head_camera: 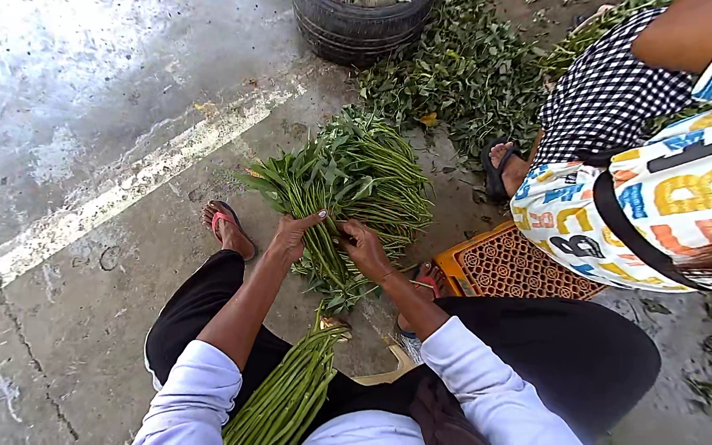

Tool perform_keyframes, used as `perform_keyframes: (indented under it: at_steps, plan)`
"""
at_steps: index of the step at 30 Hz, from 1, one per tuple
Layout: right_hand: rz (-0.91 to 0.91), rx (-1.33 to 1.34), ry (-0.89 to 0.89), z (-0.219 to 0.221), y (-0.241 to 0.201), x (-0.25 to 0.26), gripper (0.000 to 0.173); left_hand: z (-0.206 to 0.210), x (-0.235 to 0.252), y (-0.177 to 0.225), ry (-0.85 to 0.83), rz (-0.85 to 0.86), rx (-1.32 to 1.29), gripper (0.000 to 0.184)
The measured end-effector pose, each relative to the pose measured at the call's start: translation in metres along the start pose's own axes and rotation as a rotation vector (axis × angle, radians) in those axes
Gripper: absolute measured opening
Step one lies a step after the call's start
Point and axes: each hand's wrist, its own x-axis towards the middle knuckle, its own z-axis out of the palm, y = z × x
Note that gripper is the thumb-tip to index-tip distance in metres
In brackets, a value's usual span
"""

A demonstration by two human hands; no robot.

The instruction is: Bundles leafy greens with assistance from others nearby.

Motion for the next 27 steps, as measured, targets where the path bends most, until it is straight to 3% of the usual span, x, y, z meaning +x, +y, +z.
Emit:
perform_keyframes:
  at_steps: [3, 6, 9, 13, 16, 19, 22, 27]
  plan:
    - [0.088, 0.044, -0.092, -0.015, 0.002, 0.007, 0.03, 0.003, 0.001, 0.0, -0.024, 0.064, 0.063, 0.045]
    - [0.22, 0.233, 0.029, -0.028, 0.002, 0.021, 0.041, 0.001, -0.001, 0.0, -0.139, 0.084, 0.251, 0.052]
    - [0.161, 0.376, 0.023, -0.036, -0.01, 0.032, 0.04, 0.001, -0.006, 0.001, -0.289, -0.042, 0.433, 0.049]
    - [0.166, 0.437, -0.048, -0.034, 0.009, 0.03, 0.036, -0.001, -0.007, 0.014, -0.241, -0.044, 0.449, 0.045]
    - [0.343, 0.084, -0.15, -0.021, 0.074, 0.005, 0.031, -0.007, -0.001, 0.026, -0.153, 0.085, 0.373, 0.043]
    - [0.505, -0.213, -0.581, 0.005, 0.121, -0.045, 0.022, -0.013, 0.006, 0.034, -0.115, 0.193, 0.287, 0.041]
    - [0.558, -0.471, -0.902, 0.032, 0.143, -0.095, 0.033, -0.013, 0.006, 0.038, -0.063, 0.221, 0.238, 0.044]
    - [0.446, -0.692, -0.96, 0.034, 0.16, -0.117, 0.032, -0.011, 0.004, 0.039, -0.038, 0.209, 0.233, 0.041]
